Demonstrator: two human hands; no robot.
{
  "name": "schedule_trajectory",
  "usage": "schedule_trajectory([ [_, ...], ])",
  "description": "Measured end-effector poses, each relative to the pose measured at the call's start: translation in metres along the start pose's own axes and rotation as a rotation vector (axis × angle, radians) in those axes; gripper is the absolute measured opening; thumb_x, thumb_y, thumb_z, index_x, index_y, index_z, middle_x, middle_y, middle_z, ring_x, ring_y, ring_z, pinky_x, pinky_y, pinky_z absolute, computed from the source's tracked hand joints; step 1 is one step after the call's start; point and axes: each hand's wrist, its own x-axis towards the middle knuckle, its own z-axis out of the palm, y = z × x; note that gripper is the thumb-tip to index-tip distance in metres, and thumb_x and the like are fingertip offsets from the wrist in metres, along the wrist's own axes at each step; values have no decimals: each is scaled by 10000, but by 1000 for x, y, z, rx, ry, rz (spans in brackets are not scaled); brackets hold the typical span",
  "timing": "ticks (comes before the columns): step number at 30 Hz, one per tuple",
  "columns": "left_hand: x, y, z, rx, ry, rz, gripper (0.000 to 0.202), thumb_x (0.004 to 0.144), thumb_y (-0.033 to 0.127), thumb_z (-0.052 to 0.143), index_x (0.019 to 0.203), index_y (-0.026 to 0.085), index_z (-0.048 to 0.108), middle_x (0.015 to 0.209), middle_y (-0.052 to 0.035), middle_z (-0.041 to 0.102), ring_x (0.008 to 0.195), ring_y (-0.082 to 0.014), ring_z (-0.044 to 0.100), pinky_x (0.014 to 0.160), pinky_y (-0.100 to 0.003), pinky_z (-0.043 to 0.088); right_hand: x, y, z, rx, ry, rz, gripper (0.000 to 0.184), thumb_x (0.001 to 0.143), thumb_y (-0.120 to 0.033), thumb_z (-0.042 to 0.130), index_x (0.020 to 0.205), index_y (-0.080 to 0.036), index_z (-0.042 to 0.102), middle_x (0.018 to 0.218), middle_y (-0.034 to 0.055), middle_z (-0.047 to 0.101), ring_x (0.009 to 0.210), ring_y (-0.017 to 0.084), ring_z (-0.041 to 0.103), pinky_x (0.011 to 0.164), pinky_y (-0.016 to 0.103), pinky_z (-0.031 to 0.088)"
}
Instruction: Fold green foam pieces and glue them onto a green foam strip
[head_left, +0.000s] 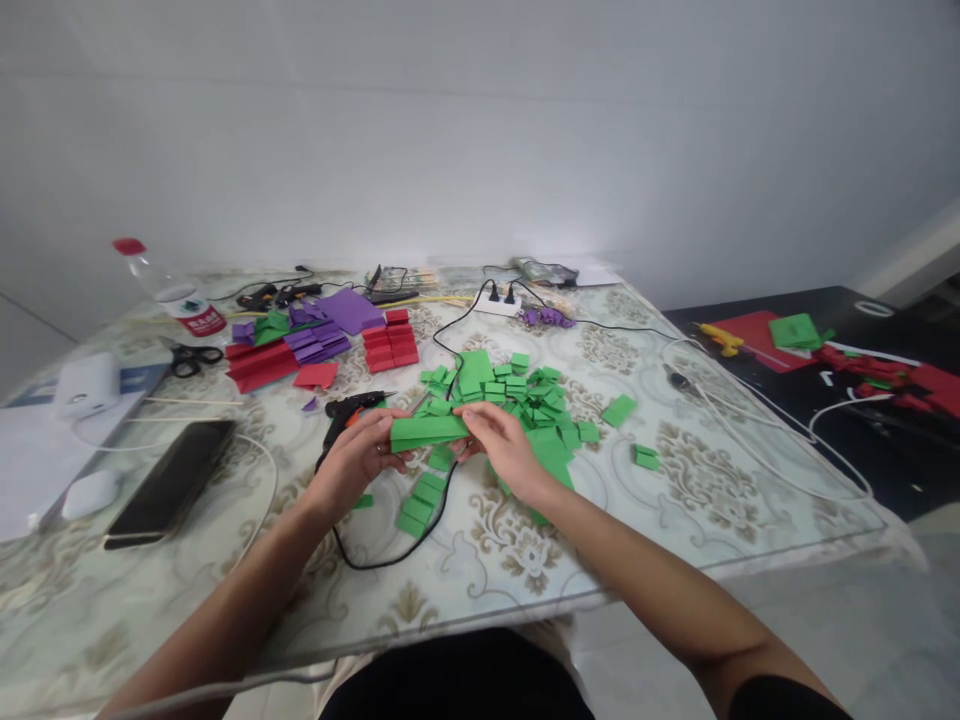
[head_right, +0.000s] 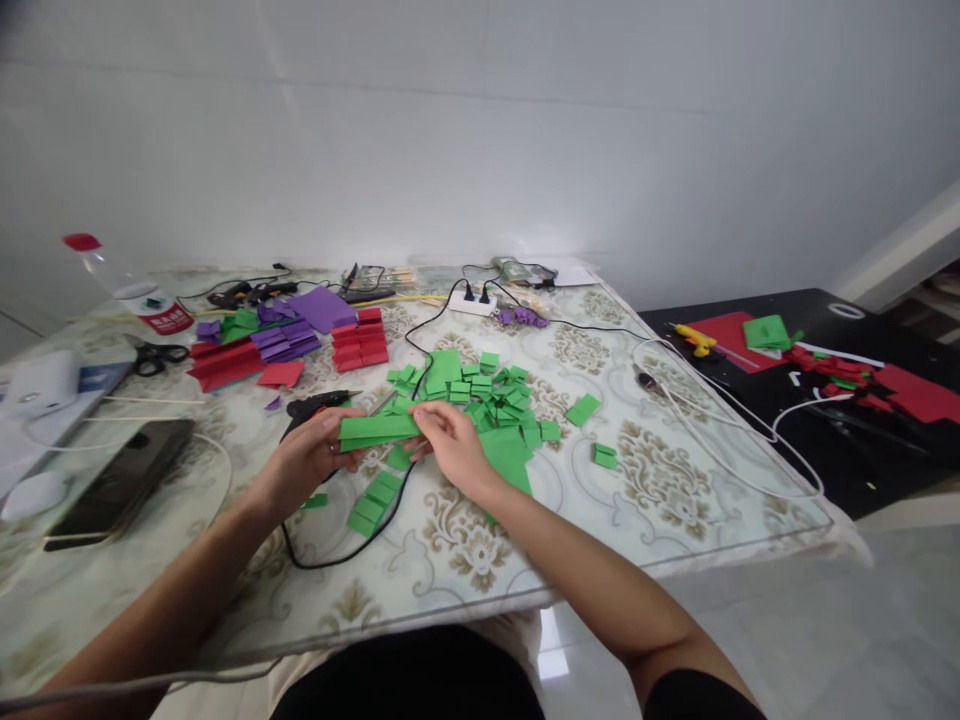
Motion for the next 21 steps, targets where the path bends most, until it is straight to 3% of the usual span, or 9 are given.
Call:
schedule_trajectory([
  [5,-1,-1,0,-1,-29,64,400,804,466,778,1010,125,739,818,-73,716,687,-214,697,583,-296,589,-1,-3,0,95,-20,73,266,803,-361,710,1015,-204,743,763,29,712,715,216,713,618,333,599],
  [9,-2,-2,0,-19,-83,80,347,827,454,763,944,128,747,790,-76,706,704,-226,698,583,-305,590,-3,-4,1,98,-38,50,330,726,-229,697,1053,-212,744,943,37,717,751,198,721,623,316,602],
  [16,-5,-3,1,15,-187,104,350,855,471,725,843,123,765,840,-100,695,712,-215,644,608,-328,574,-3,-5,1,69,-40,50,351,709,-206,670,1049,-213,756,941,27,720,728,177,701,632,306,610],
  [21,-10,-2,-1,225,-293,104,331,916,450,680,916,136,788,889,-102,699,781,-211,639,719,-313,548,-1,2,0,9,-58,49,305,748,-233,646,1033,-230,754,888,8,729,713,175,668,660,312,594],
])
